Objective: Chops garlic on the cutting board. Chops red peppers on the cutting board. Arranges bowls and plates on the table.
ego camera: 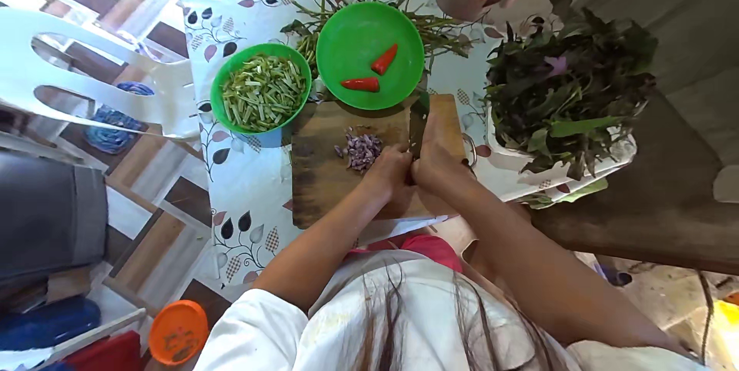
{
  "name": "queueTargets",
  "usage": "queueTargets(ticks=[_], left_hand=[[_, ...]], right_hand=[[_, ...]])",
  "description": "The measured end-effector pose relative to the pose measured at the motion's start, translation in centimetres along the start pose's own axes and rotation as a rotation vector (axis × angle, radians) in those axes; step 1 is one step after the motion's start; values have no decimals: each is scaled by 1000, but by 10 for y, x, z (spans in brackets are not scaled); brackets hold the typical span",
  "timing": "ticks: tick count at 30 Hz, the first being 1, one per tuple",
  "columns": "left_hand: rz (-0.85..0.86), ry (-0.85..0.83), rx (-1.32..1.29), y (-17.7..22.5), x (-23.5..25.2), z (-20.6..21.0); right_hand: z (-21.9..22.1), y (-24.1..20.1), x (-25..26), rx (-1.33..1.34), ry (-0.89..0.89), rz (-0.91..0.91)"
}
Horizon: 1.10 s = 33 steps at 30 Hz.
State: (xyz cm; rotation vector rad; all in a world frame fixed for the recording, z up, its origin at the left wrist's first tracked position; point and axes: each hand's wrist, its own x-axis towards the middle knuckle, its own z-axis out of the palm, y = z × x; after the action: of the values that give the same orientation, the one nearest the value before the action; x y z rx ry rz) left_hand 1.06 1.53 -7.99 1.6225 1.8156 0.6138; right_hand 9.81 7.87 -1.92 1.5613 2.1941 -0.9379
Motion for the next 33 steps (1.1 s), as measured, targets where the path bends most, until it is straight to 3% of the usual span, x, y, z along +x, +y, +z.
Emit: queueTargets(ticks=[5,9,14,18,23,27,33], left_hand=[[50,113,-22,-11,1,5],[67,138,-36,-12,-2,4],[46,112,-86,-12,-7,2],[67,182,-88,-14,-6,5],[117,254,-62,-20,-2,9],[75,238,-65,-16,-5,7],[6,135,-48,-9,1,0]], right_hand=[[-24,-11,2,-45,-89,-20],[6,-4,-1,53,1,-2],[-15,-6,1,70,-57,-17],[10,-5,1,107,-8,9],[-11,-16,-2,53,-70,19],[14,-10,-2,153,13,24],[-40,8,14,-117,-104,-103]])
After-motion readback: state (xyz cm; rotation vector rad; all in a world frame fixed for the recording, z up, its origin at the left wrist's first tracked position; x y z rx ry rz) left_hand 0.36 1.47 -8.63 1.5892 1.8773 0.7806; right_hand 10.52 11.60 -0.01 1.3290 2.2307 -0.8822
